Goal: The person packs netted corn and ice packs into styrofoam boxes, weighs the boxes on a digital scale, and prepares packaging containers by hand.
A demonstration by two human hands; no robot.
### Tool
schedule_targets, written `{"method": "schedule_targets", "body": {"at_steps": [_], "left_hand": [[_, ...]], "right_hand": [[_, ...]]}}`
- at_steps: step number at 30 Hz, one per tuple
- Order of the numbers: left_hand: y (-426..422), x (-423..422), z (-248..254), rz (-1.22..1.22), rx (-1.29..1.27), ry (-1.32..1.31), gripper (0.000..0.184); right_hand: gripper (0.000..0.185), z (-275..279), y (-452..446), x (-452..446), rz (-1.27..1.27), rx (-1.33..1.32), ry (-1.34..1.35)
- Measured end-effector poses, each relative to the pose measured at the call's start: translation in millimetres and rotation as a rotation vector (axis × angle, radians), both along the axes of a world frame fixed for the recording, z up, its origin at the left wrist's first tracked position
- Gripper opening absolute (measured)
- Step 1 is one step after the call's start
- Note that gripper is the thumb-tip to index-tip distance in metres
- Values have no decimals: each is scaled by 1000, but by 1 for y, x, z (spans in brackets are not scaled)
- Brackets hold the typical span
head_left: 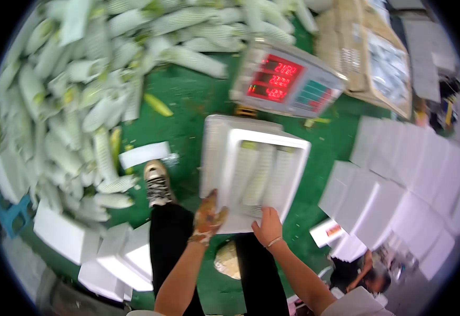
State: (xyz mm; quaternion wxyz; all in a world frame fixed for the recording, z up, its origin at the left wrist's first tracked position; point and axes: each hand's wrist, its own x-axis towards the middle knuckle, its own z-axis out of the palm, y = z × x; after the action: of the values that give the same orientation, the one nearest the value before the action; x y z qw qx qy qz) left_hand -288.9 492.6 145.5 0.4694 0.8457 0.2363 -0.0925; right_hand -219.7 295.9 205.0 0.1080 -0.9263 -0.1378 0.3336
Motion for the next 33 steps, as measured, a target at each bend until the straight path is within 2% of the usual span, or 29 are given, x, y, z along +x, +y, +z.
{"method": "schedule_targets", "body": {"at_steps": [2, 3, 4, 5, 7, 8, 9, 10, 11, 12, 13, 14, 16, 17, 19, 20, 22, 23, 24, 25, 26, 27, 28, 30, 32, 33], "left_hand": [[15, -1, 9, 127, -232, 248, 58], [28, -3, 9, 149, -242, 166, 55], [52, -2, 24, 16, -113, 63, 53], [72, -12, 21, 255, -395, 47, 46], [123, -35, -15, 462, -445, -166, 44], [155, -47, -47, 419, -217, -349, 49], [202, -42, -64, 411, 64, -196, 54], [241, -10, -54, 351, 397, 65, 59], [279, 24, -43, 261, 704, 349, 64], [320, 35, -69, 201, 929, -24, 69], [356, 47, -91, 161, 942, 50, 72], [382, 63, -103, 117, 951, 119, 75], [417, 83, -134, 130, 870, 247, 78], [429, 87, -141, 143, 840, 313, 80], [435, 68, -151, 78, 780, 199, 81], [434, 55, -146, 47, 751, 141, 81], [418, 37, -113, -109, 883, 90, 81], [410, 21, -104, -137, 872, 169, 83], [407, -9, -110, -233, 919, 209, 85], [392, -9, -85, -251, 719, 414, 87], [393, -53, -115, -312, 759, 242, 81], [384, -62, -114, -283, 586, 195, 82], [376, -52, -116, -256, 408, 149, 82], [343, 11, -80, -197, 271, 494, 82], [344, 14, -129, -222, 322, 290, 80], [339, 29, -132, -106, 290, 432, 80]], "right_hand": [[52, -29, 1, -9, 104, -16, 12], [52, -30, 7, -5, 111, -31, 14], [52, -27, 8, -6, 112, -58, 24], [51, -27, 7, -7, 131, -68, 21], [54, -28, 10, 0, 184, -130, 55], [55, -25, 8, 3, 159, -82, 29], [55, -22, 5, 5, 132, -35, 2], [56, -15, 4, 5, 105, 8, -14], [57, -8, 9, 7, -96, 60, 7], [57, -5, 20, 15, -300, 114, 19], [58, -8, 29, 25, -507, 166, 23], [58, -16, 36, 35, -557, 142, 20], [57, -42, 45, 42, -444, 194, -53], [56, -52, 47, 35, -502, 216, -96], [56, -71, 53, 27, -602, 282, -180], [56, -74, 53, 29, -749, 316, -112], [57, -81, 50, 44, -1043, 405, 21], [59, -88, 49, 45, -1074, 404, -10], [60, -93, 50, 45, -1025, 346, -30], [61, -93, 48, 43, -982, 278, -54], [61, -92, 48, 46, -939, 206, -78], [58, -76, 61, 55, -883, 28, -108], [56, -70, 65, 63, -863, 7, -105], [54, -62, 68, 62, -817, -56, -74], [49, -56, 73, 61, -872, 11, -95], [49, -55, 72, 59, -906, 50, -90]]}}
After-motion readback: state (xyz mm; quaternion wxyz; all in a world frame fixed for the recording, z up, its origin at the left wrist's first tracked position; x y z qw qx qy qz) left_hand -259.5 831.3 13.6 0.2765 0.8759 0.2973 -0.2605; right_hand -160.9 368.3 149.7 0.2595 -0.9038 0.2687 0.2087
